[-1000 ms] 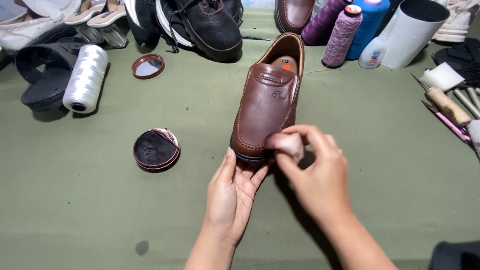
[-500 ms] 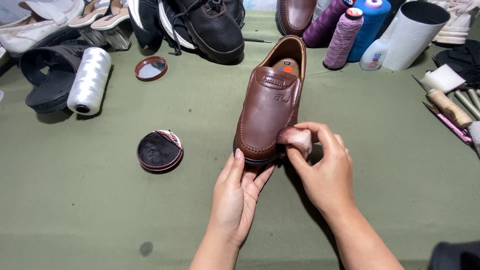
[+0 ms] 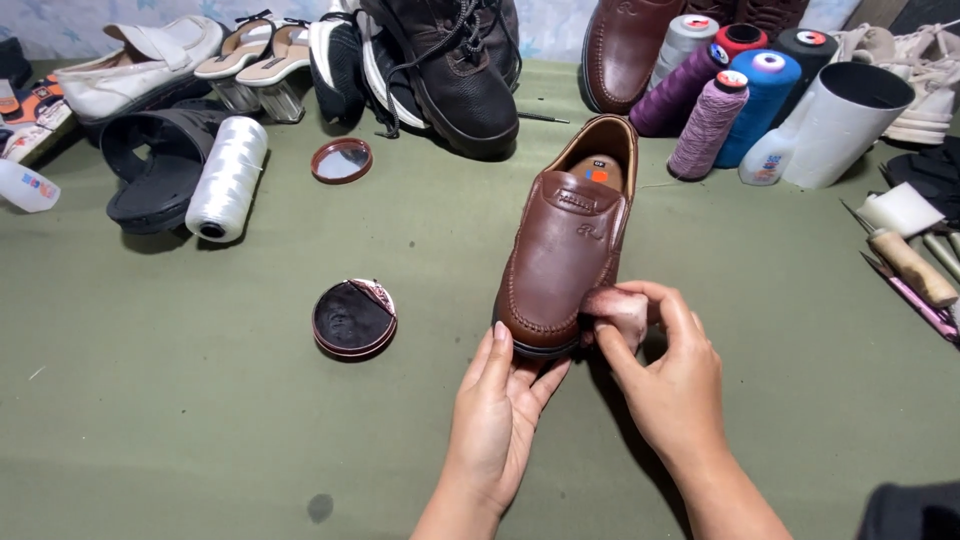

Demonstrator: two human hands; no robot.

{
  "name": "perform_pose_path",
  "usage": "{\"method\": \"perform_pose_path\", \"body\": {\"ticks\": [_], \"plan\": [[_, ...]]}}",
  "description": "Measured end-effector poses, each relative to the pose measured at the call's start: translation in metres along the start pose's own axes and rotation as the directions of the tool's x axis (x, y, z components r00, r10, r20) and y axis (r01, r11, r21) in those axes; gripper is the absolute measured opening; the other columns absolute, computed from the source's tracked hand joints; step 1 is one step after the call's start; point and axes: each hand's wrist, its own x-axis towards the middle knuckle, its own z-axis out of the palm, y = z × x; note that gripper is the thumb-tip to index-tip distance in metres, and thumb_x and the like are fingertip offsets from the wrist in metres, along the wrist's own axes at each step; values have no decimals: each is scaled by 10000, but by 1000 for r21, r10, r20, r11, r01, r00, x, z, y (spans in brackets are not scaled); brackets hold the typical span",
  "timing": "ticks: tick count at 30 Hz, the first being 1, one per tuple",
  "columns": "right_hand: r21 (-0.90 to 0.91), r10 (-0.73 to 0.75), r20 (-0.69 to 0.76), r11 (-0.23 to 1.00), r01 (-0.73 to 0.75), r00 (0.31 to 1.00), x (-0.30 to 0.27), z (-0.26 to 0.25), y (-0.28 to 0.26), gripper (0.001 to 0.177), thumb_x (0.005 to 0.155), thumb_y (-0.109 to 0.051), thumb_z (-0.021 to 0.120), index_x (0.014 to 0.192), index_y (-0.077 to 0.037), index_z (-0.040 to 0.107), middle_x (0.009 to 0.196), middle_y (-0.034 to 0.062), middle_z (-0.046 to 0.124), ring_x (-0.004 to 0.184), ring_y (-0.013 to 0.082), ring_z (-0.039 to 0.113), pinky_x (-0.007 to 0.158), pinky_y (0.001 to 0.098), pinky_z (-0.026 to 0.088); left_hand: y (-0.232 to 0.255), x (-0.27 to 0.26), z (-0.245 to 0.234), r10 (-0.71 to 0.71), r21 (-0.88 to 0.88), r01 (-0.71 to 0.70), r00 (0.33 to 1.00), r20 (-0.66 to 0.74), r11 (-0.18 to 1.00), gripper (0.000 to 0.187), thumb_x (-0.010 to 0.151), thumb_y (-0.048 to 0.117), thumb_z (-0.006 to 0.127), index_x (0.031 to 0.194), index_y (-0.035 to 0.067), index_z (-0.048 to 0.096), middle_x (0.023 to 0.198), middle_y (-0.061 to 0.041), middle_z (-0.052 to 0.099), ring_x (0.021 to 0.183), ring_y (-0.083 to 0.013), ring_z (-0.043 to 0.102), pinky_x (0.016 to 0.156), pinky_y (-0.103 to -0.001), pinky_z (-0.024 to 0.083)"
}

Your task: The person holds a brown leather loafer and applies polish to the upper and sole edges using a small cloth. They repeatedly rub the cloth over the leather surface and the stitching, rotating the shoe to cover different areas.

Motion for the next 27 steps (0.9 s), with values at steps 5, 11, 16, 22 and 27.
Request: {"method": "perform_pose_path", "body": {"ticks": [5, 11, 16, 22, 27], "plan": [[35, 59, 7, 998, -59, 998, -1, 0, -7, 319, 805, -266, 714, 1124, -262, 698, 1024, -104, 769, 884, 109, 649, 779, 276, 452, -2, 2, -3, -8, -18, 8, 1000, 15, 1000, 439, 1009, 253, 457, 1372, 32, 563, 1405, -167, 676, 1251, -274, 636, 1099, -483, 495], [61, 64, 11, 996, -64, 998, -1, 1, -9, 280, 834, -243, 716, 1112, -235, 693, 1026, -93, 776, 913, 92, 668, 835, 268, 472, -3, 4, -6, -10, -8, 10, 1000, 24, 1000, 472, 997, 276, 465, 1394, 42, 564, 1408, -173, 684, 1256, -270, 644, 1092, -471, 498], [68, 23, 3, 997, -23, 1000, -1, 3, -6, 281, 835, -230, 702, 1115, -219, 685, 1033, -94, 784, 925, 86, 674, 859, 266, 472, -5, 5, -8, 1, 5, -1, 999, 50, 1000, 488, 992, 285, 465, 1417, 61, 550, 1429, -157, 675, 1262, -253, 641, 1086, -458, 503], [59, 11, 7, 998, -11, 1000, -1, 3, -7, 275, 844, -228, 708, 1118, -217, 687, 1059, -102, 784, 946, 81, 681, 859, 264, 473, -5, 5, -8, 7, 8, -7, 998, 58, 1000, 492, 989, 279, 472, 1431, 73, 538, 1431, -151, 673, 1257, -248, 642, 1087, -456, 504], [80, 51, 20, 995, -53, 998, -1, 3, -9, 250, 857, -231, 702, 1105, -206, 699, 1069, -95, 776, 921, 85, 664, 821, 260, 470, -4, 3, -8, 14, 54, -19, 997, 81, 998, 493, 984, 284, 481, 1427, 73, 534, 1422, -132, 677, 1268, -229, 646, 1105, -445, 505]]}}
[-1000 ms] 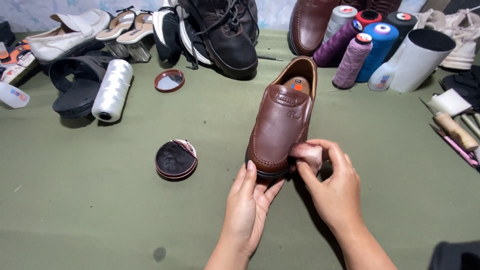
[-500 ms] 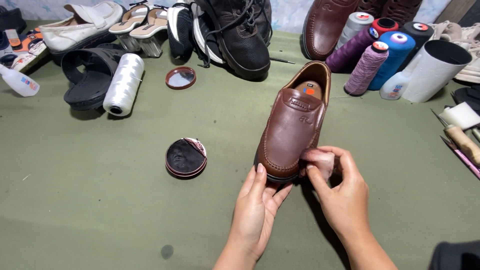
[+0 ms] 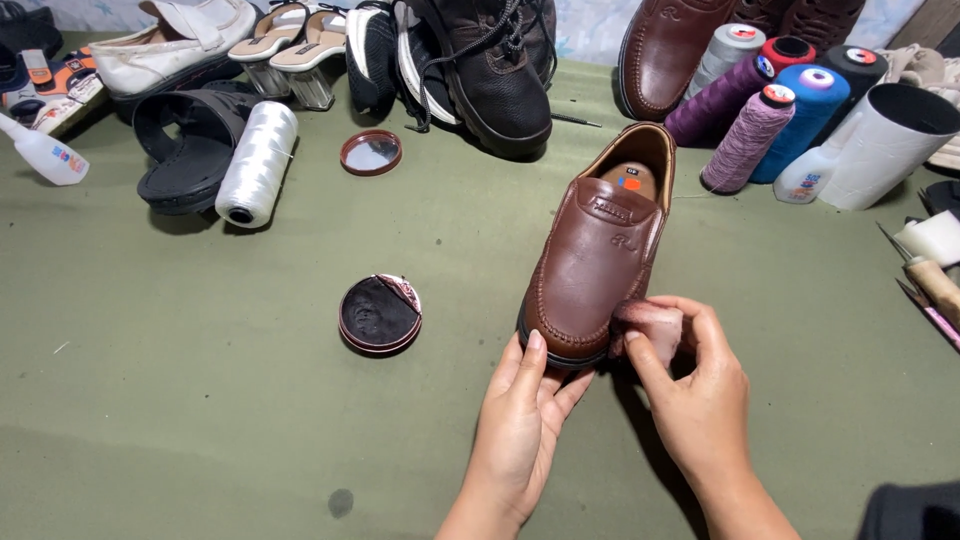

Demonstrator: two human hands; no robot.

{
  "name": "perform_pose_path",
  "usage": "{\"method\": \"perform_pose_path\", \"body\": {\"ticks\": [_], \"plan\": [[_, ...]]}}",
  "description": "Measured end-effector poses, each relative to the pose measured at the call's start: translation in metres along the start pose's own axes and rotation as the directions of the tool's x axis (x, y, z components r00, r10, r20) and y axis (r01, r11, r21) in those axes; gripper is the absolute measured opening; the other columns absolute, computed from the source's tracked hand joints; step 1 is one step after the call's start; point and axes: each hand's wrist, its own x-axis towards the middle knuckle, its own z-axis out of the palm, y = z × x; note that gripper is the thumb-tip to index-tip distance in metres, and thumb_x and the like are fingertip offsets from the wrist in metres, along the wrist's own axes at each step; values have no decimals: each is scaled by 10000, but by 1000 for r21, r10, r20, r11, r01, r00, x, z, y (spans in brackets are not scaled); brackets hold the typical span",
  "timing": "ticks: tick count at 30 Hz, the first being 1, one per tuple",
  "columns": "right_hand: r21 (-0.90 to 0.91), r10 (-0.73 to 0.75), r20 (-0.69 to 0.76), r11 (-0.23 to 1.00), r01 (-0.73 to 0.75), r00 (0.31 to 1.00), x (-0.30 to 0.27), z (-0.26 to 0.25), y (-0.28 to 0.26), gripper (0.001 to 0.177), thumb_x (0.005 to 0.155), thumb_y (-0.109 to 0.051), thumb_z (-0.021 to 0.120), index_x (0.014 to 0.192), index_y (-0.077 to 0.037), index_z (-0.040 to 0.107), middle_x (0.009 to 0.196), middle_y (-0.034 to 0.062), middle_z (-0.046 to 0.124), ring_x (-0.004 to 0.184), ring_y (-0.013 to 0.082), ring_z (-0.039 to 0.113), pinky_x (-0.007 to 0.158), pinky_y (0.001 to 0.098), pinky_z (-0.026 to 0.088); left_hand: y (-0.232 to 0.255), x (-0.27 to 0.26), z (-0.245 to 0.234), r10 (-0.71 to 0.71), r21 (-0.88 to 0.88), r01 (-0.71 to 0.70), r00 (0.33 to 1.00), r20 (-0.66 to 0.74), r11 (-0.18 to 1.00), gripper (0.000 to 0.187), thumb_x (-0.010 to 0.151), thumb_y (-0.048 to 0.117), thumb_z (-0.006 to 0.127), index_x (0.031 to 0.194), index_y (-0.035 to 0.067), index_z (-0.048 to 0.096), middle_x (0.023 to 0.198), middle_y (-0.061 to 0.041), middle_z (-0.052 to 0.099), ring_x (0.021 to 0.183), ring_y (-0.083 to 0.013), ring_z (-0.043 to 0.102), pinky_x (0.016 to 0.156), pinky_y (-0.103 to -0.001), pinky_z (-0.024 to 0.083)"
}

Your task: The person holds a brown leather loafer and applies polish to the upper and sole edges using a small cloth. They repeatedly rub the cloth over the leather surface and the stitching, rotating the shoe to cover different areas.

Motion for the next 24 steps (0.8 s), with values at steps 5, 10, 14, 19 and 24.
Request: {"method": "perform_pose_path", "body": {"ticks": [5, 10, 14, 19, 24], "plan": [[-6, -24, -6, 1000, 24, 1000, 1, 1, 3, 260, 855, -228, 710, 1114, -204, 691, 1074, -93, 777, 914, 85, 664, 831, 260, 472, -4, 2, -5, 33, 19, -34, 999, 34, 999, 493, 983, 289, 490, 1430, 87, 539, 1415, -115, 675, 1261, -221, 643, 1097, -429, 505], [16, -7, -5, 1000, 7, 1000, 0, -1, 5, 272, 857, -226, 718, 1126, -198, 686, 1091, -83, 779, 928, 90, 665, 838, 263, 475, -3, 0, -2, 29, 42, -30, 999, 30, 999, 503, 979, 295, 490, 1438, 93, 537, 1429, -105, 673, 1276, -217, 640, 1098, -432, 504], [-7, -20, -8, 1000, 20, 1000, 2, -3, 9, 291, 847, -271, 725, 1129, -212, 682, 1059, -91, 789, 883, 95, 664, 819, 272, 474, -2, -1, 2, 30, 32, -31, 999, 10, 999, 496, 985, 280, 479, 1428, 66, 540, 1419, -140, 681, 1260, -234, 652, 1102, -441, 512], [-45, 39, 0, 998, -39, 999, 2, -4, 12, 309, 843, -311, 726, 1143, -250, 685, 982, -91, 761, 776, 120, 588, 708, 288, 438, -3, -1, 1, 25, 9, -25, 1000, 3, 1000, 501, 990, 283, 466, 1425, 43, 532, 1422, -162, 672, 1260, -251, 648, 1111, -452, 510], [-34, 57, 4, 998, -57, 998, 1, -4, 10, 313, 844, -310, 727, 1145, -239, 685, 1000, -84, 757, 790, 120, 591, 722, 287, 446, -3, -1, 0, 32, 28, -33, 999, 21, 999, 502, 986, 277, 477, 1434, 56, 526, 1421, -149, 673, 1265, -239, 648, 1108, -440, 510]]}}
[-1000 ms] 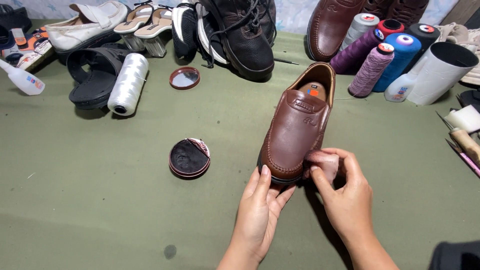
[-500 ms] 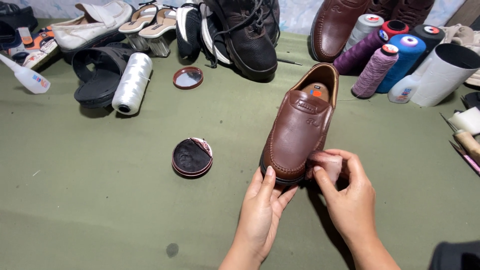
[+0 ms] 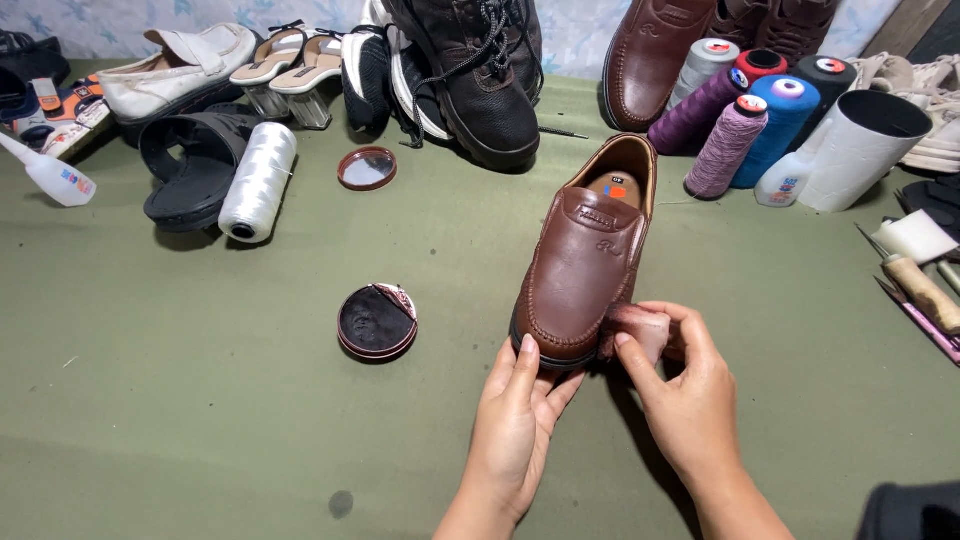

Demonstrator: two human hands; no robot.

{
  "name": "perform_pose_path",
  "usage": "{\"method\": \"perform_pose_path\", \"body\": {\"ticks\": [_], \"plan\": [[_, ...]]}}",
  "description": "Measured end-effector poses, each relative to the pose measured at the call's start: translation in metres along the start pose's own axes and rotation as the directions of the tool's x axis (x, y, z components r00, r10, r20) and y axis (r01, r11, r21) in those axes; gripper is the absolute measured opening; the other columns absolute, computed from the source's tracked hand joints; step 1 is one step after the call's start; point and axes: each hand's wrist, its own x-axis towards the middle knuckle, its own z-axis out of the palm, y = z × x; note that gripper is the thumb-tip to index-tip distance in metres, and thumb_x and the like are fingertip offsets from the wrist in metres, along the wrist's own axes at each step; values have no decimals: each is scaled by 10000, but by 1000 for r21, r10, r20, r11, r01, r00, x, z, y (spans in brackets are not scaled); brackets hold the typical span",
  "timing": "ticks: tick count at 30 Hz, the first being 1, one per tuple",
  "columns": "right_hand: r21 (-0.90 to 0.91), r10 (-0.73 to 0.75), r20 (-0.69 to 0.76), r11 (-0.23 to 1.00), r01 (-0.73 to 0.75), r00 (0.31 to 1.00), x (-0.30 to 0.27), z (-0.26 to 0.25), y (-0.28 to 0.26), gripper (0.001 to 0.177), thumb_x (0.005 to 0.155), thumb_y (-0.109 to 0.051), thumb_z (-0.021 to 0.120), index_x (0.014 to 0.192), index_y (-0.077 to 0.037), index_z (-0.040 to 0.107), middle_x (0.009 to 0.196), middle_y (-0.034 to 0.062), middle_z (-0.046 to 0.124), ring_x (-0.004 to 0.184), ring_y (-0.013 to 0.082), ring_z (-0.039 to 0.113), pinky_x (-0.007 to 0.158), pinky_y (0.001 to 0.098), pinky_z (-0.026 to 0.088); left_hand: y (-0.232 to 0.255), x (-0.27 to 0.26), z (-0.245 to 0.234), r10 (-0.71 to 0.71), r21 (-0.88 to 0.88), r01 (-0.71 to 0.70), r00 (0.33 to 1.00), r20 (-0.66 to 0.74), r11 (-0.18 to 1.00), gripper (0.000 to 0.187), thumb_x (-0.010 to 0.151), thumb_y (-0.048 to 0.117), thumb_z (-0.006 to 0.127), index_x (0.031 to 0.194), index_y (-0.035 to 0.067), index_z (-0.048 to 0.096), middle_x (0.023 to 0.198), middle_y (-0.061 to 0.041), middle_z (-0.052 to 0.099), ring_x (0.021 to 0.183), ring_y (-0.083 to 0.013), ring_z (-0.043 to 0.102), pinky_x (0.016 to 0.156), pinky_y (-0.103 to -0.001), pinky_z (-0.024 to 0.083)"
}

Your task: The person holds a brown leather loafer and applies polish to the upper and sole edges using a small cloth. They repeatedly rub the cloth over the leather surface and the stitching, rotating the shoe to cover different areas.

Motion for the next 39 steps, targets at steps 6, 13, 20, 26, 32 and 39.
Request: {"method": "perform_pose_path", "body": {"ticks": [6, 13, 20, 26, 32, 39], "plan": [[35, -28, 2, 999, 28, 1000, 0, -1, -2, 311, 835, -293, 726, 1136, -223, 692, 1036, -85, 793, 857, 96, 669, 806, 270, 485, 2, 0, 4, -9, -11, 8, 999, -39, 1000, 493, 988, 248, 470, 1427, 35, 538, 1411, -174, 680, 1252, -261, 654, 1114, -454, 514], [13, -21, 5, 1000, 21, 1000, 1, -1, 2, 331, 834, -314, 726, 1154, -240, 682, 1020, -88, 774, 852, 104, 645, 801, 272, 474, 3, 2, 6, -16, -5, 16, 998, -53, 1000, 480, 985, 238, 471, 1418, 42, 541, 1423, -171, 679, 1248, -268, 657, 1099, -457, 514], [27, -62, 4, 998, 62, 998, 1, -1, 3, 332, 838, -290, 733, 1156, -217, 676, 1040, -72, 778, 884, 98, 666, 840, 269, 483, 2, 3, 5, -21, -22, 19, 997, -73, 1000, 444, 991, 213, 474, 1389, 35, 561, 1392, -175, 688, 1226, -265, 655, 1092, -460, 518], [21, -108, 8, 994, 108, 994, 1, -1, 6, 329, 848, -280, 740, 1160, -206, 669, 1033, -67, 768, 868, 93, 655, 828, 262, 482, 1, 4, 4, -31, -31, 28, 994, -103, 999, 420, 993, 199, 476, 1366, 23, 561, 1376, -184, 691, 1212, -264, 655, 1077, -462, 525], [1, -76, 11, 997, 76, 997, 1, -1, 2, 319, 850, -285, 726, 1155, -219, 664, 1030, -90, 766, 848, 86, 636, 811, 259, 474, 2, 3, 5, -41, -15, 39, 994, -103, 999, 439, 987, 204, 478, 1383, 35, 567, 1380, -167, 691, 1212, -252, 655, 1069, -448, 526], [-2, -133, 7, 991, 133, 991, 2, 0, 6, 324, 857, -287, 727, 1162, -206, 655, 1064, -70, 772, 893, 96, 672, 833, 269, 486, 1, 4, 3, -31, -23, 29, 995, -97, 999, 445, 981, 206, 486, 1387, 42, 567, 1385, -162, 688, 1214, -253, 653, 1074, -456, 519]]}}
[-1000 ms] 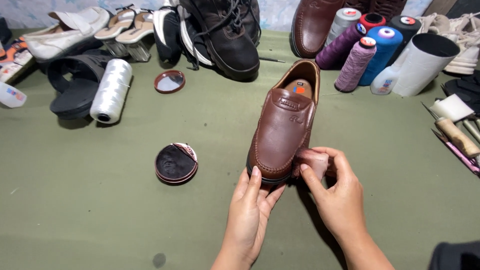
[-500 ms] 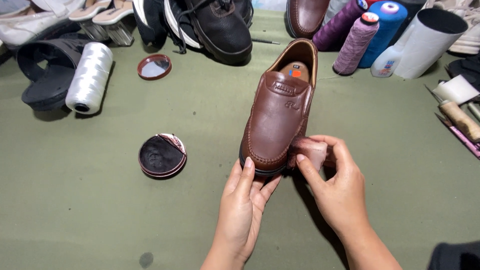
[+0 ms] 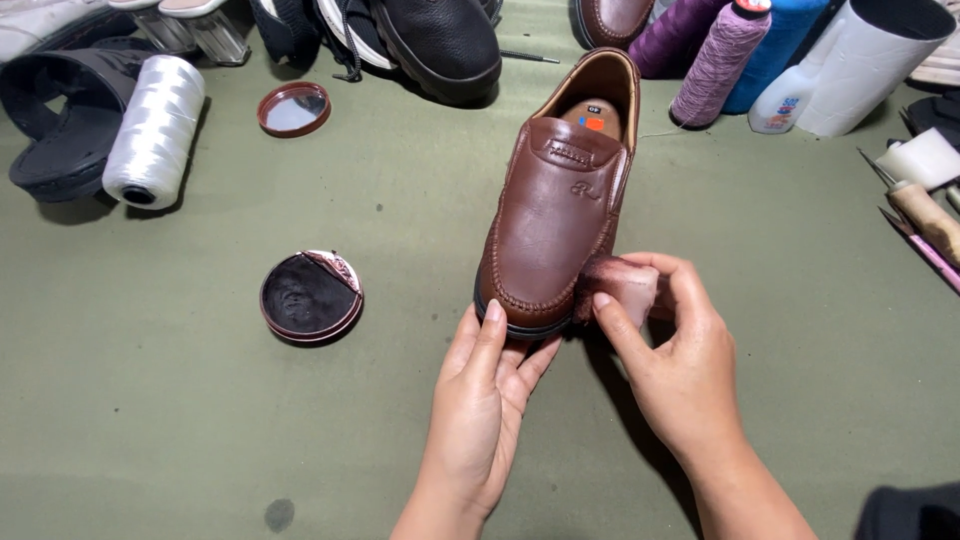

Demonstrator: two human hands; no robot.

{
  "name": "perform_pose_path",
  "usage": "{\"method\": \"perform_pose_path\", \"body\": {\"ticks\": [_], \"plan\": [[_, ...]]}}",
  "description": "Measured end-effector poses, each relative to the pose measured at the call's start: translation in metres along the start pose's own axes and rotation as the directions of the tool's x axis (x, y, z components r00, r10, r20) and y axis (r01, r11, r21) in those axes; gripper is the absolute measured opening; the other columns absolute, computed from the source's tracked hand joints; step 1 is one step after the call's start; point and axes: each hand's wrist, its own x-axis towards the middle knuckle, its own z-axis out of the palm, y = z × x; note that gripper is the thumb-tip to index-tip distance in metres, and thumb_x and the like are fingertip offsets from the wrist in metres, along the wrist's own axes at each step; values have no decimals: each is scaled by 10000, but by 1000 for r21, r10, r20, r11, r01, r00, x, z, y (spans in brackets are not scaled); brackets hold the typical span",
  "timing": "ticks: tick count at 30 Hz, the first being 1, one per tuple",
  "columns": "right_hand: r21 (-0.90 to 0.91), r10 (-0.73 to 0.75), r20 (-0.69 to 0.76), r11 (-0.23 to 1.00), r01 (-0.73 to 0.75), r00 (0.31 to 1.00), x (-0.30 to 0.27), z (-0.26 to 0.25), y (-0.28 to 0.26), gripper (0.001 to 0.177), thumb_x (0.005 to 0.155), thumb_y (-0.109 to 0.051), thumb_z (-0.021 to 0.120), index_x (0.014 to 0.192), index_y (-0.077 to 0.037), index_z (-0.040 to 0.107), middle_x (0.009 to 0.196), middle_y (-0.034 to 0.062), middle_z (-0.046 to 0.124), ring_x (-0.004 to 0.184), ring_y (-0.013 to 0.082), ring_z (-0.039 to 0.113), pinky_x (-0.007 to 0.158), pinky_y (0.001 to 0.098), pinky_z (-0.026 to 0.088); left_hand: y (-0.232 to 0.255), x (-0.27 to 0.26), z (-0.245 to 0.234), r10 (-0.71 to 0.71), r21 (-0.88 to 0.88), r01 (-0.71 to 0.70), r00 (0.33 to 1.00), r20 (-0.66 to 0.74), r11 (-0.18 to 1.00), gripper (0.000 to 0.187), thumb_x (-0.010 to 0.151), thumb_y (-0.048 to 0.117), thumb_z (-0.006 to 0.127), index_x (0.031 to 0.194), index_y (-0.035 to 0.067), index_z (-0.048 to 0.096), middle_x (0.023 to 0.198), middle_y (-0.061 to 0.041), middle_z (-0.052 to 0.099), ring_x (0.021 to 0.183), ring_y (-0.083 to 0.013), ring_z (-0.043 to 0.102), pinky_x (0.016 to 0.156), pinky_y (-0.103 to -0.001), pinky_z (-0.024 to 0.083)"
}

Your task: The person holds a brown leather loafer and applies polish to the upper and sole edges using a small cloth. They repeatedly rub the cloth over the leather surface and the stitching, rotating the shoe to cover different areas.

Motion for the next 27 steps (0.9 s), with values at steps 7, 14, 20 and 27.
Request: {"method": "perform_pose_path", "body": {"ticks": [7, 14, 20, 27], "plan": [[-15, -13, -1, 1000, 13, 1000, 0, 1, 3, 327, 856, -283, 739, 1166, -217, 658, 1001, -77, 754, 807, 99, 621, 797, 268, 473, -1, 0, -1, 0, 2, 0, 1000, 17, 1000, 442, 990, 210, 473, 1393, 49, 556, 1385, -164, 686, 1217, -252, 650, 1076, -450, 511], [-20, -43, 28, 999, 43, 999, 6, -6, -4, 311, 846, -272, 742, 1146, -226, 671, 1017, -99, 763, 831, 85, 633, 794, 259, 478, 0, -1, 0, -1, -11, 1, 1000, 10, 1000, 415, 997, 199, 475, 1370, 40, 562, 1374, -182, 688, 1221, -262, 647, 1083, -462, 510], [-45, -205, 119, 976, 212, 971, 37, -17, -7, 365, 812, -172, 762, 1167, -196, 682, 1039, -57, 756, 943, 90, 663, 833, 261, 482, 5, -3, 6, -42, -38, 40, 996, -76, 998, 409, 994, 190, 468, 1350, 12, 566, 1381, -184, 685, 1214, -275, 642, 1084, -486, 513], [-83, -463, -71, 885, 458, 883, 32, 1, 3, 354, 873, -119, 723, 1214, -93, 631, 1152, 32, 694, 1037, 200, 648, 900, 324, 454, -6, 6, -8, 12, -82, -13, 1000, -15, 997, 327, 1011, 179, 474, 1279, 16, 567, 1378, -171, 678, 1206, -272, 643, 1082, -527, 525]]}}
